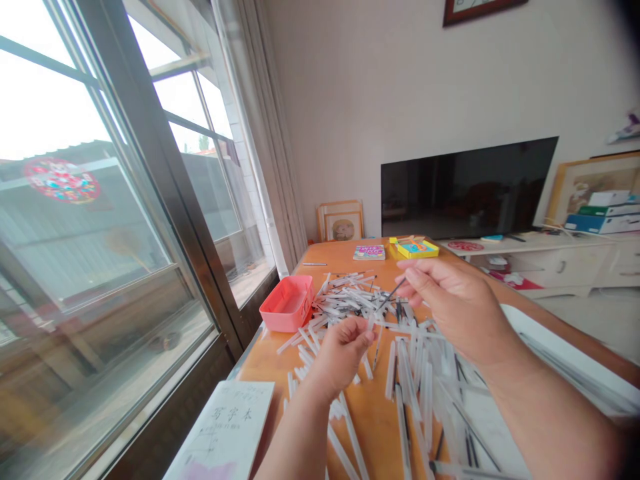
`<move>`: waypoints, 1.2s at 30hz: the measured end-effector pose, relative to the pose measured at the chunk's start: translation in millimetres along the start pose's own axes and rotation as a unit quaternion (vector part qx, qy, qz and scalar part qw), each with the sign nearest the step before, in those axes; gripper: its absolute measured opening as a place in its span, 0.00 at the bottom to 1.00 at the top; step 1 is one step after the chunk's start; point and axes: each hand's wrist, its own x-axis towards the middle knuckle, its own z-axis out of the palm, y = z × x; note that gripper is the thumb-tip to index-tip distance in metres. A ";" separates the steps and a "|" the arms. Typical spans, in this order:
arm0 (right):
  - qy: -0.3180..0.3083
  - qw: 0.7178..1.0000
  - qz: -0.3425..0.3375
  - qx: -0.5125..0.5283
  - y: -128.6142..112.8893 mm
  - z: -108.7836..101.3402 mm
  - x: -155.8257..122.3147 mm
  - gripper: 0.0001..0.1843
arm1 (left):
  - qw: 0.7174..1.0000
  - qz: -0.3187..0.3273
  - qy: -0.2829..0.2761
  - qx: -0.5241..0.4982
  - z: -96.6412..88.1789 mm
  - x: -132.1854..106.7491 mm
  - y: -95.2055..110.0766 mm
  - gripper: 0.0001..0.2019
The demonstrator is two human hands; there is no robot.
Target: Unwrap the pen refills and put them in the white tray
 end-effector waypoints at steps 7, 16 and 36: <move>-0.004 1.000 -0.007 -0.024 -0.5 0.9 -2.1 0.21 | 1.000 -0.012 0.027 -0.006 5.6 -1.6 7.3 0.17; -0.035 0.998 -0.014 -0.043 14.0 11.8 -3.9 0.19 | 0.999 0.006 -0.030 0.032 -1.1 1.9 -5.9 0.16; -0.147 0.961 0.048 -0.228 54.6 14.6 -1.0 0.11 | 0.993 0.032 0.110 -0.008 -17.4 7.9 6.4 0.12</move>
